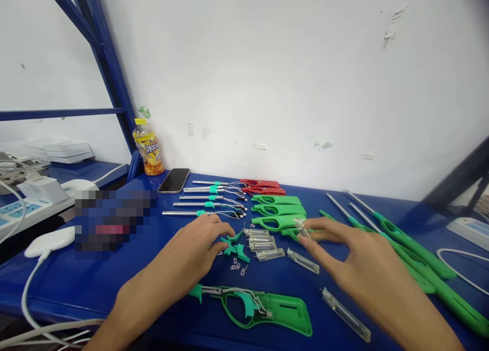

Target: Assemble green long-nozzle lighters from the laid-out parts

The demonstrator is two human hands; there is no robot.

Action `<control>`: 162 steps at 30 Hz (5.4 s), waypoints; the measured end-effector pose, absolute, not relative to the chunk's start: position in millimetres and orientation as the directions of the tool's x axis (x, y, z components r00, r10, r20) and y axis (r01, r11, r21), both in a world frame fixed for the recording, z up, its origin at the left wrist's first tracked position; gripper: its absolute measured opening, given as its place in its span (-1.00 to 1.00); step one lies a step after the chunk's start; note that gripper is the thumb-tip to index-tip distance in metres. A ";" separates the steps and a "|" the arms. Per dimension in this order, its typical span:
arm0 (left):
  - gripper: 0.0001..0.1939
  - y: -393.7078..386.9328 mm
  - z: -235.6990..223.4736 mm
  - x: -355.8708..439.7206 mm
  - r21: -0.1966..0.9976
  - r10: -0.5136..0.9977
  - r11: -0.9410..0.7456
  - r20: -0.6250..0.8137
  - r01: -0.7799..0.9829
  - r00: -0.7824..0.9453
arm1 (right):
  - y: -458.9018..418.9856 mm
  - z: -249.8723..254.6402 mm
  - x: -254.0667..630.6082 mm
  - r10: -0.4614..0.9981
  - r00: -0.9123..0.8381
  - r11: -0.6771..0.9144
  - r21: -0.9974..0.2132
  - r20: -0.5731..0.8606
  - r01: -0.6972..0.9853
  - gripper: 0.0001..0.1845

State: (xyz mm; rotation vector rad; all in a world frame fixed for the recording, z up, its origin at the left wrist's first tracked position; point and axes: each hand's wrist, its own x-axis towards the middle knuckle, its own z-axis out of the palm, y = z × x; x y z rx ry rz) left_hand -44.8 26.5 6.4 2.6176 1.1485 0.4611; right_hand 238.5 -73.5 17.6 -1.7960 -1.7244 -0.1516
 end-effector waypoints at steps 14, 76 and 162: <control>-0.75 54.3 -0.8 -93.5 0.243 0.796 -0.603 0.243 0.760 0.554 | -74.8 16.9 244.4 0.837 0.069 0.119 -0.304 0.542 0.945 -0.73; -0.91 -12.7 5.9 -12.0 0.380 0.496 -0.816 0.072 0.436 0.865 | -89.9 10.3 219.2 0.987 -0.153 0.159 -0.448 0.051 0.880 -0.79; -0.81 -23.3 -44.6 -18.6 0.344 0.479 -0.877 0.572 0.335 0.666 | -88.7 18.7 203.7 0.958 -0.282 0.235 -0.398 -0.062 0.887 -0.90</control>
